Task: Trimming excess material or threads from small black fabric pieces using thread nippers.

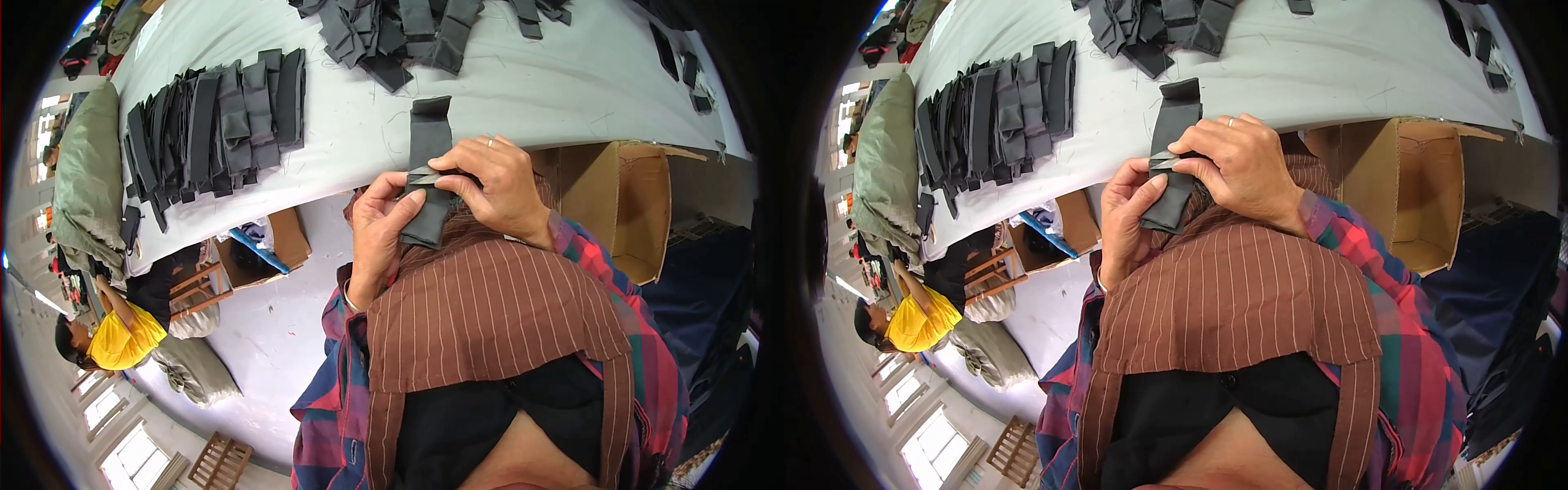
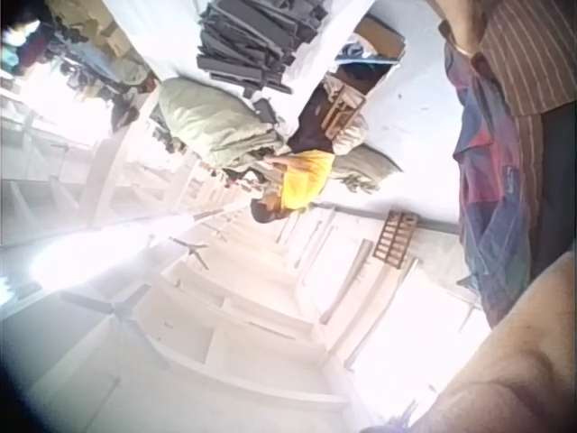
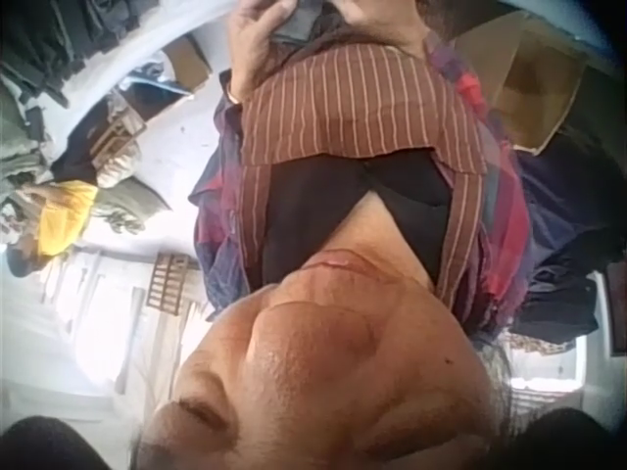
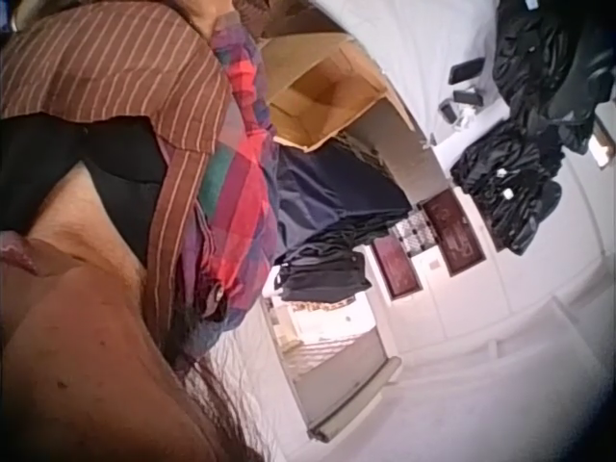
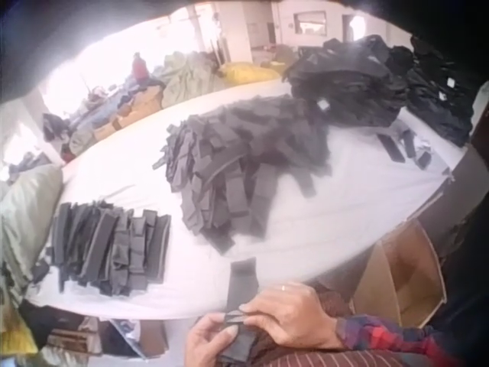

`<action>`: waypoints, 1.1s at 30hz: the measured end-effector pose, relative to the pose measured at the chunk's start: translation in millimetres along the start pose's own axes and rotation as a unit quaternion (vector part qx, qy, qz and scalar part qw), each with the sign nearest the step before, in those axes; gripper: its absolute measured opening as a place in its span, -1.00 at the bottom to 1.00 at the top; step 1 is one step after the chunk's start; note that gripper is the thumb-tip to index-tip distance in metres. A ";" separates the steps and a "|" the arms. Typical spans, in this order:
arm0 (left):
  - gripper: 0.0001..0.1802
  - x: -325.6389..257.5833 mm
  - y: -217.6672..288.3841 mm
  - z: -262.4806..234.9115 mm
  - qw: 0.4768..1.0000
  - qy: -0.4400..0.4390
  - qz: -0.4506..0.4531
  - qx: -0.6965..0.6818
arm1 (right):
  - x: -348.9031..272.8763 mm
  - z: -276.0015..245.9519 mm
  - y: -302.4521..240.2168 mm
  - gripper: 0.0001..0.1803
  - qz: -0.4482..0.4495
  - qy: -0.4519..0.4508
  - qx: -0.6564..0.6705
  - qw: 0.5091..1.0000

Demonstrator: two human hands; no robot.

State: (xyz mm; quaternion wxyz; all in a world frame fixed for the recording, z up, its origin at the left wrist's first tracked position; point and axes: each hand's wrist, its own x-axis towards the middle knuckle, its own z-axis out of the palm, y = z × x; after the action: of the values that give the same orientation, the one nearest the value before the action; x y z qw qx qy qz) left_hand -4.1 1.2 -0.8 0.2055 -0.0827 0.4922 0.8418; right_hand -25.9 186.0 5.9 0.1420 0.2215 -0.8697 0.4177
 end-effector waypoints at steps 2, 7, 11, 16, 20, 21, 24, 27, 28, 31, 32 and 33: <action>-0.80 -0.6 0.1 0.2 1.000 0.000 -0.001 -0.002 | 0.2 0.5 -1.2 -0.82 -0.004 0.004 -0.008 1.000; -0.80 -0.9 0.1 -1.8 1.000 -0.002 -0.004 -0.011 | 0.8 2.9 -3.7 -0.82 -0.028 0.021 -0.040 0.999; -0.80 0.6 -2.0 -1.5 1.000 -0.003 -0.010 -0.019 | 0.1 3.3 -2.9 -0.85 -0.041 0.027 -0.060 0.997; -0.80 0.6 -2.3 0.9 1.000 -0.008 -0.012 -0.026 | -1.8 0.7 0.4 -0.87 0.002 0.015 -0.009 1.000; -0.78 1.8 0.9 3.7 0.999 0.010 0.012 -0.037 | -2.8 -3.6 5.7 -0.80 0.126 0.070 0.160 0.976; -0.77 1.2 1.5 3.6 0.999 0.017 0.016 -0.046 | -3.2 -5.6 6.1 -0.77 0.199 0.077 0.247 0.945; -0.76 -0.5 3.5 3.6 0.998 0.024 0.025 -0.053 | -5.8 -15.5 6.0 -0.71 0.216 0.005 0.244 0.945; -0.76 0.3 4.9 5.4 0.998 0.023 0.012 -0.060 | -11.1 -7.1 6.6 -0.77 0.239 -0.036 0.242 0.940; -0.76 0.3 5.0 5.0 0.998 0.022 0.012 -0.059 | -12.0 -2.2 7.3 -0.80 0.211 -0.029 0.240 0.947; -0.75 2.0 1.9 0.7 0.998 0.010 0.003 -0.058 | -12.1 -2.6 8.9 -0.87 0.196 -0.037 0.226 0.953; -0.75 3.0 0.8 -0.6 0.998 0.005 0.005 -0.066 | -11.2 -5.3 8.5 -0.89 0.186 -0.024 0.210 0.960; -0.74 1.4 1.3 -1.0 0.997 0.004 0.008 -0.072 | -10.8 -6.9 7.7 -0.91 0.174 -0.013 0.196 0.965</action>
State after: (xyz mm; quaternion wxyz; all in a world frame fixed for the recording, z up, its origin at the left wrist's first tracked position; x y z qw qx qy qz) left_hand -6.0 0.1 -0.8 0.1899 -0.0965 0.4322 0.8763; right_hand -20.1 198.6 0.4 0.0097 0.0961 -0.7976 0.5955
